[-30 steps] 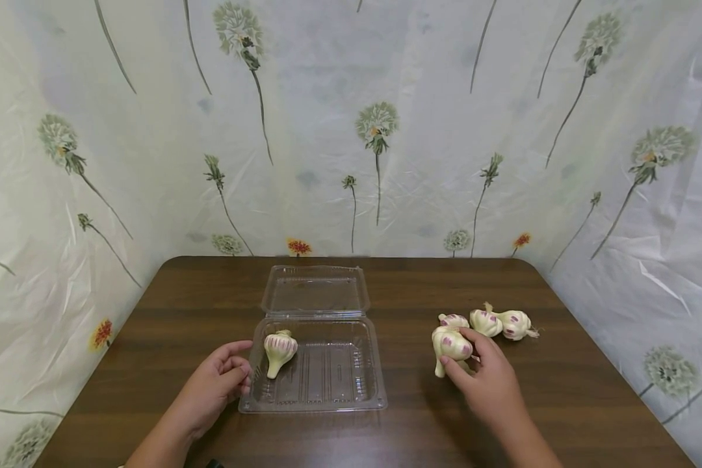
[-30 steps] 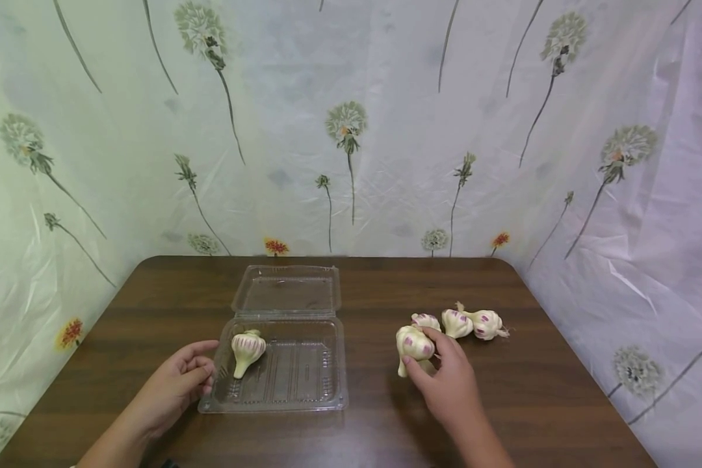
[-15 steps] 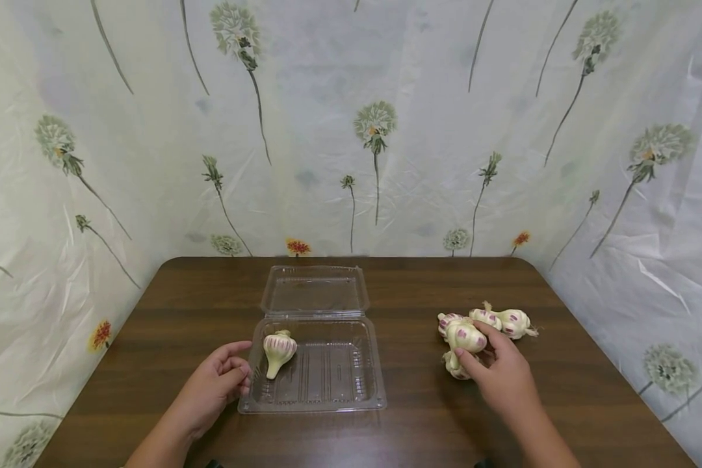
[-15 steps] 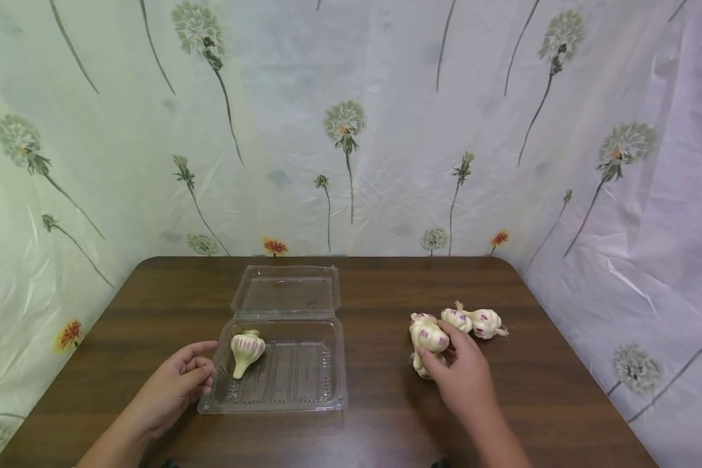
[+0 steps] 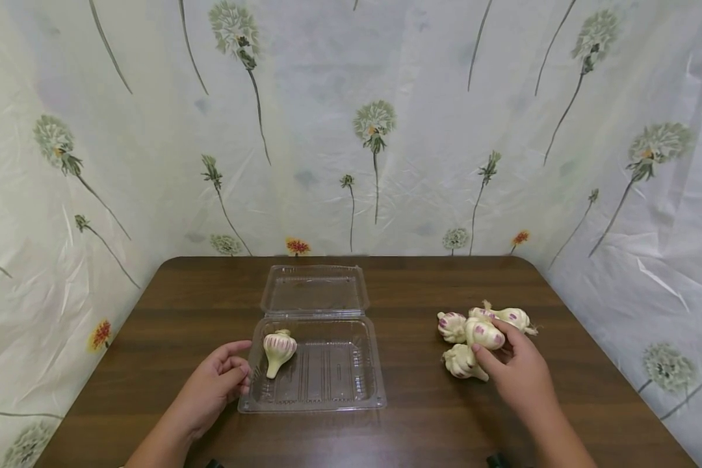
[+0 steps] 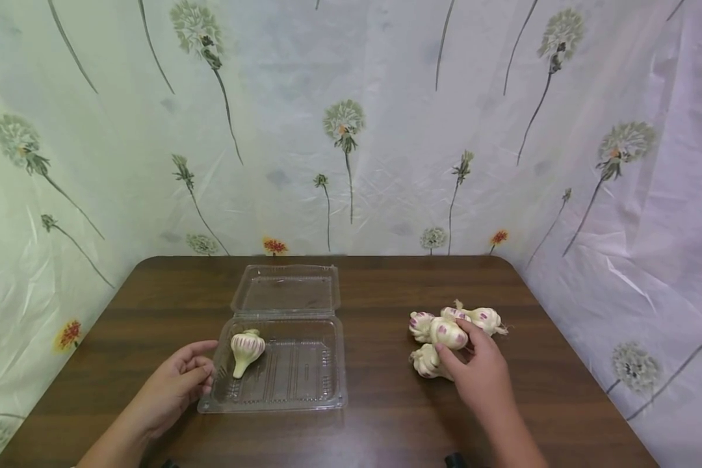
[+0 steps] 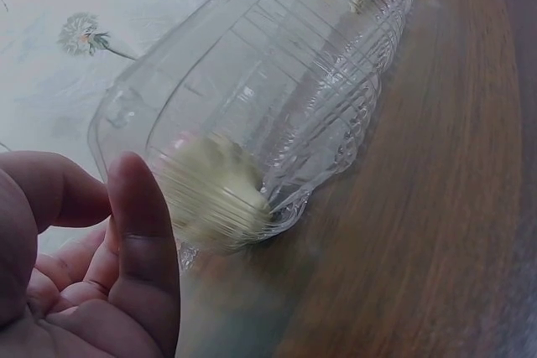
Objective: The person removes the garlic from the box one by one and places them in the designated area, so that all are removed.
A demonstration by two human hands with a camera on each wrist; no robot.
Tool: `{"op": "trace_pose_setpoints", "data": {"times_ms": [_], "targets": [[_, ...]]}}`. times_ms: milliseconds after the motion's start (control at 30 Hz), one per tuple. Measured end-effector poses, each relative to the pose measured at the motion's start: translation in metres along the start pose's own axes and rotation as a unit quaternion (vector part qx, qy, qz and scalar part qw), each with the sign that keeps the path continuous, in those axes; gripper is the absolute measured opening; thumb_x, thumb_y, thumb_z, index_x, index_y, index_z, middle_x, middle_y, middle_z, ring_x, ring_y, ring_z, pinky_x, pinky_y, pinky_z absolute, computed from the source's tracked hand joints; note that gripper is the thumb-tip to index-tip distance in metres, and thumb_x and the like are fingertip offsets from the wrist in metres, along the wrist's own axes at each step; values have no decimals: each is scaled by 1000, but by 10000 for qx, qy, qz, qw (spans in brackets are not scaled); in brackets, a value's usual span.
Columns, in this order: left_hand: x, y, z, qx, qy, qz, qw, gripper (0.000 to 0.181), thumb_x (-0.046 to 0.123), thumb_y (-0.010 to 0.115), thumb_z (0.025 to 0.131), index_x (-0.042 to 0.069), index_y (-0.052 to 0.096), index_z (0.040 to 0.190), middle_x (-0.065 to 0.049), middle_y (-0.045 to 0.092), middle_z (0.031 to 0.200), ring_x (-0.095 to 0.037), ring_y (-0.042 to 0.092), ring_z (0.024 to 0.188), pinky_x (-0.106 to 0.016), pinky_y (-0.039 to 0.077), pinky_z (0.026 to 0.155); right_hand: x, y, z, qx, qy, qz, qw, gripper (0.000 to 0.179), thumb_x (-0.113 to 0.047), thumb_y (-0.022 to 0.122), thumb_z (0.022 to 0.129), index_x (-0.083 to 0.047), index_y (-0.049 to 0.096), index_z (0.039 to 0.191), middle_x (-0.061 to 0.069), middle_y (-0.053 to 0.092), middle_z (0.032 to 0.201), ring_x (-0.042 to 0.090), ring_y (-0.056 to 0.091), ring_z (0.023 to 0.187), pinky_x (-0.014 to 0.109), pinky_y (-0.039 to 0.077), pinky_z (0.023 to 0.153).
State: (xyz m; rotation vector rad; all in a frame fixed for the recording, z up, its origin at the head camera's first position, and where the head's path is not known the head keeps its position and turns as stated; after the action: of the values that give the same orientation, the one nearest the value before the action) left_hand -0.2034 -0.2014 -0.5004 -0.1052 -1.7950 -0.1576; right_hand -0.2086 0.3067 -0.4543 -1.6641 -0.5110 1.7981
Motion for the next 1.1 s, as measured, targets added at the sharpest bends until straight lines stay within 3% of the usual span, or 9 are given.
{"op": "trace_pose_setpoints", "data": {"times_ms": [100, 400, 567, 667, 933, 1100], "targets": [[0, -1, 0, -31, -24, 40, 10000, 53, 2, 53, 106, 4, 36, 156, -5, 58, 103, -14, 59, 87, -25, 58, 76, 5, -2, 0, -62, 58, -6, 10000, 78, -46, 69, 100, -5, 39, 159, 29, 55, 147, 44, 61, 130, 17, 55, 87], [-1, 0, 1, 12, -17, 6, 10000, 52, 1, 53, 106, 4, 37, 155, -4, 58, 103, -14, 59, 87, -25, 58, 76, 20, -9, 0, 61, 138, -266, 9995, 77, -44, 69, 101, -3, 40, 158, 31, 57, 143, 45, 62, 128, 16, 54, 84], [0, 1, 2, 11, -17, 7, 10000, 52, 0, 52, 106, 4, 37, 155, -4, 58, 103, -14, 59, 87, -24, 58, 75, 31, -10, 1, 64, 259, -185, 9995, 78, -44, 69, 101, 0, 39, 158, 32, 57, 144, 45, 60, 130, 3, 43, 79], [0, 1, 2, 6, -9, 3, 10000, 51, 0, 51, 106, 4, 37, 155, -4, 58, 102, -14, 59, 87, -24, 58, 75, 37, -11, 1, 37, 331, -166, 9993, 80, -45, 68, 101, 1, 37, 159, 32, 56, 145, 45, 59, 130, 1, 41, 77], [0, 1, 2, 21, -12, 1, 10000, 51, 0, 52, 106, 4, 37, 155, -4, 58, 102, -14, 59, 86, -25, 58, 75, 53, -16, 3, -138, 536, -397, 9977, 83, -51, 66, 101, -1, 36, 160, 32, 53, 148, 45, 58, 131, 9, 48, 76], [0, 1, 1, 58, -44, -39, 10000, 51, 0, 52, 106, 4, 38, 155, -4, 58, 102, -14, 59, 86, -25, 58, 75, 62, -16, 4, -274, 651, -600, 9957, 86, -55, 65, 100, -1, 36, 159, 32, 51, 150, 45, 57, 132, 36, 56, 91]]}}
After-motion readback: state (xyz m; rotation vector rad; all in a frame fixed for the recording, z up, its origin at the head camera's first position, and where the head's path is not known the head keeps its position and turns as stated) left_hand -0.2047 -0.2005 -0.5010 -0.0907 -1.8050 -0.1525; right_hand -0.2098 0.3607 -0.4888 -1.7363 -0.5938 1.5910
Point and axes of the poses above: each hand's wrist, its own z-axis towards the middle knuckle, its own y-axis out of the palm, x = y × z, the point moved 4 cm from there along z, towards the middle knuckle
